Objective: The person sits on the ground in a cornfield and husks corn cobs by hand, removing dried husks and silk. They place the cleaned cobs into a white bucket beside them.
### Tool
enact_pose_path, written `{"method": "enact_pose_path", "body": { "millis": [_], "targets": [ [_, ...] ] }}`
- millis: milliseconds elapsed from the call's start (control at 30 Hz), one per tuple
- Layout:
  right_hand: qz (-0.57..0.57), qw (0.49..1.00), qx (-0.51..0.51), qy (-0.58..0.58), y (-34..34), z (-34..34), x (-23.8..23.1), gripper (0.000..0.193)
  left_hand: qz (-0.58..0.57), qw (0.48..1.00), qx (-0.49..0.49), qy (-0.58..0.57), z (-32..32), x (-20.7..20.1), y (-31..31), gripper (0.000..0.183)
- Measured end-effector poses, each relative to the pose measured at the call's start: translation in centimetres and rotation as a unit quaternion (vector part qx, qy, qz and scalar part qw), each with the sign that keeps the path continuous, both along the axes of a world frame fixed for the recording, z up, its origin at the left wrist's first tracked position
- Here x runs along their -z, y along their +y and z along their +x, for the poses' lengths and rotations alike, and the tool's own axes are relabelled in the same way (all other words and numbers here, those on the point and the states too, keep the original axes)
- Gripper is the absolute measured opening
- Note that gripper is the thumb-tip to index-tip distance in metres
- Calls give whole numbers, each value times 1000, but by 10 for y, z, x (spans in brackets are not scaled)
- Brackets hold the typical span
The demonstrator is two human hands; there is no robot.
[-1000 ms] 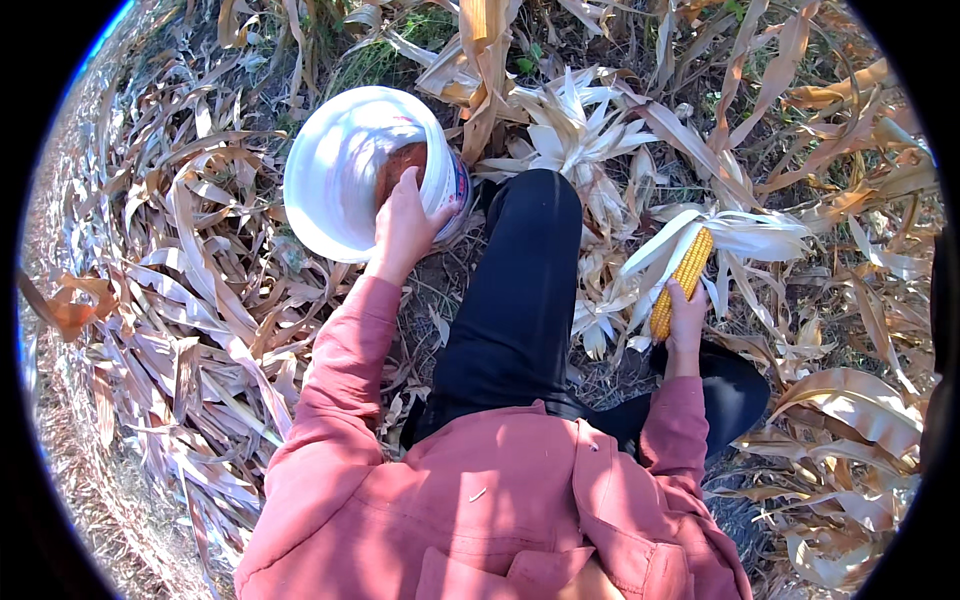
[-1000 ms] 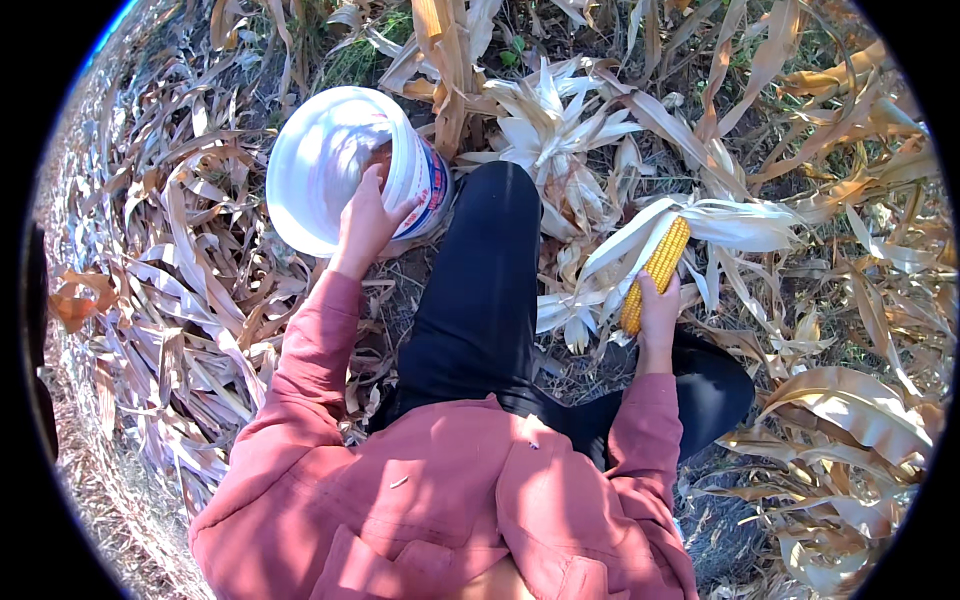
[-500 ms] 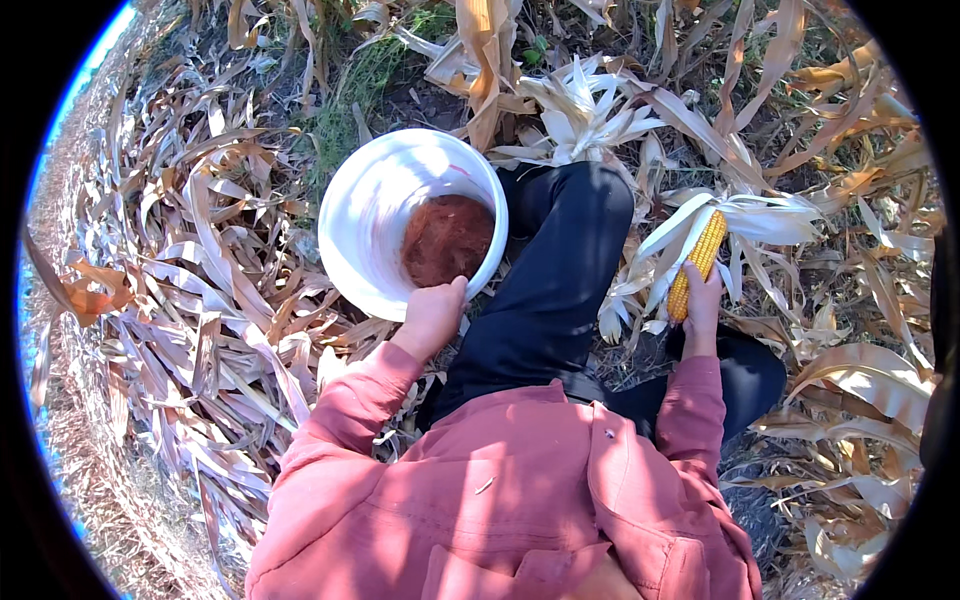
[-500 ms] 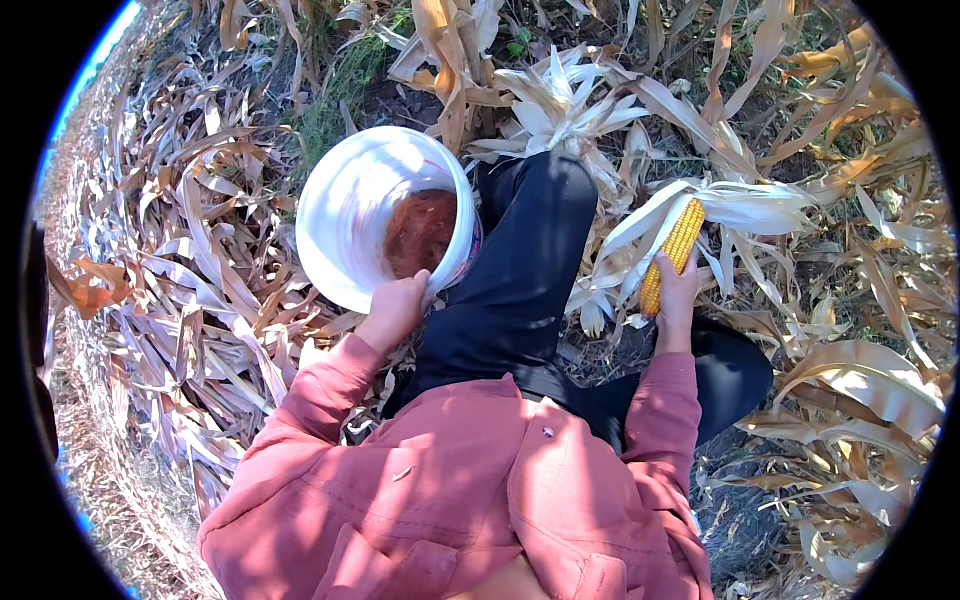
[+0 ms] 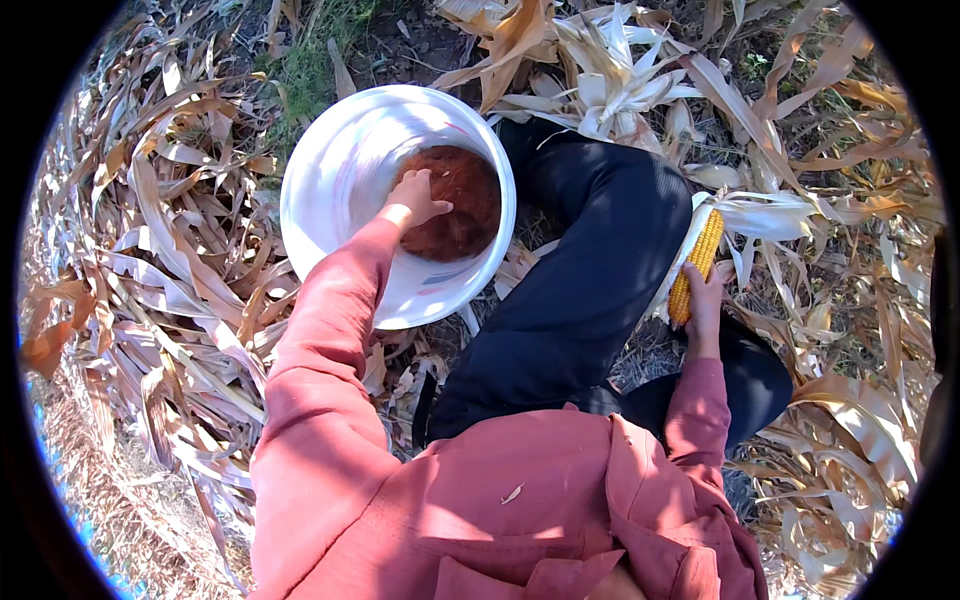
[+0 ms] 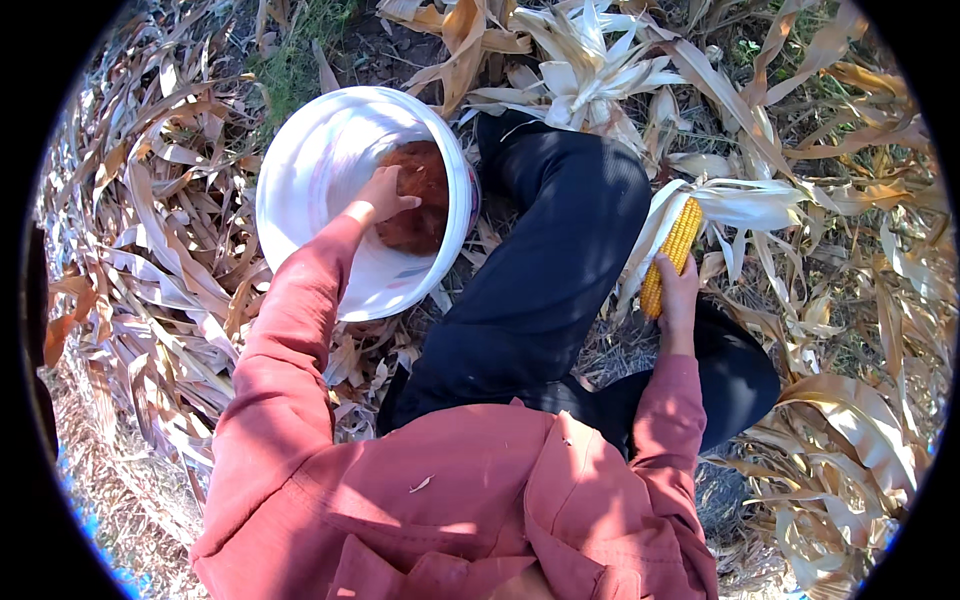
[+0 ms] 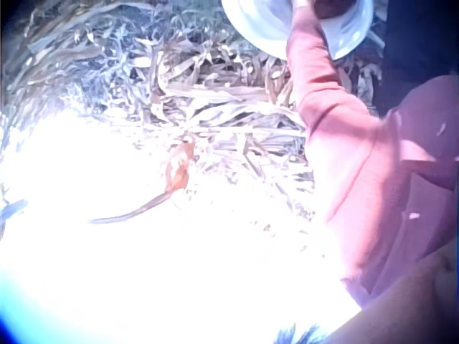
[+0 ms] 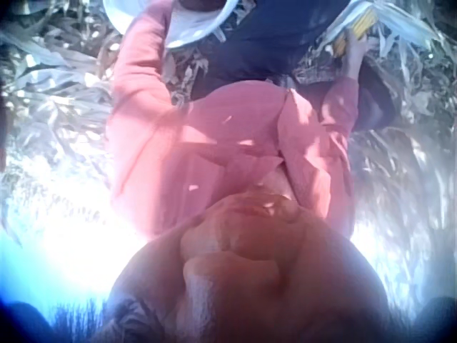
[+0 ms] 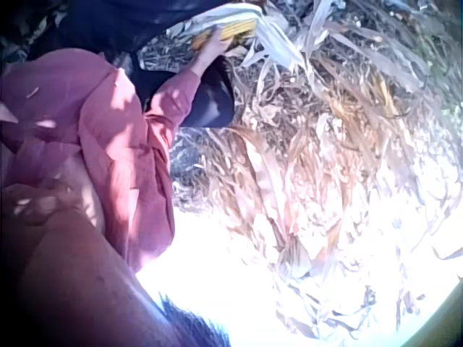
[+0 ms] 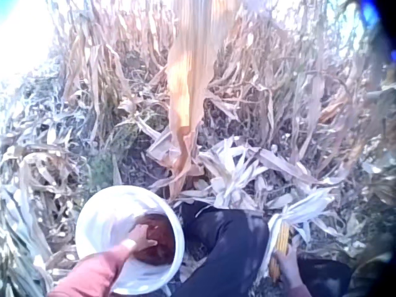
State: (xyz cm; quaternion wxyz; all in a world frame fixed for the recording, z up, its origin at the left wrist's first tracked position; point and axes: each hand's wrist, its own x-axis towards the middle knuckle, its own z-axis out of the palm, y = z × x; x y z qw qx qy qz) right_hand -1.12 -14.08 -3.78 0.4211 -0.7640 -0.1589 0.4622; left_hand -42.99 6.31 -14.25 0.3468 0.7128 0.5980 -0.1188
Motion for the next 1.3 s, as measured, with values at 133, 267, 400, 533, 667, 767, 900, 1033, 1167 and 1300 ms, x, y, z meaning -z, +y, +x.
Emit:
{"method": "enact_pose_path", "body": {
  "millis": [133,267,400,533,667,767,900,1033,1167,1300],
  "targets": [
    [43,998,-23,-45,-6,0,28,29,57,996,19,62,19,45,21,97],
    [-3,999,-38,-8,2,-14,14,31,33,992,-90,76,10,91,23,113],
    [8,999,-35,1,0,-14,28,33,58,991,-117,13,-6,133,-5,97],
    [-4,1000,-27,10,3,-24,30,36,18,985,-173,-5,14,135,-16,68],
    [15,998,-57,-1,10,-28,25,36,53,992,-113,-9,31,108,-22,42],
    [19,997,-74,-9,7,-25,23,35,31,997,-68,-1,27,82,-23,38],
    [18,998,-61,-13,0,-18,30,33,27,997,-72,30,-6,41,-6,34],
    [29,997,-71,-34,-2,-18,29,32,-93,943,-210,-240,-80,33,33,50],
    [28,998,-45,-14,-3,-16,23,33,-171,861,-292,-379,-78,-40,42,53],
    [54,995,-72,-41,0,-11,22,37,-107,896,-204,-380,-96,-73,30,55]
  ]
}}
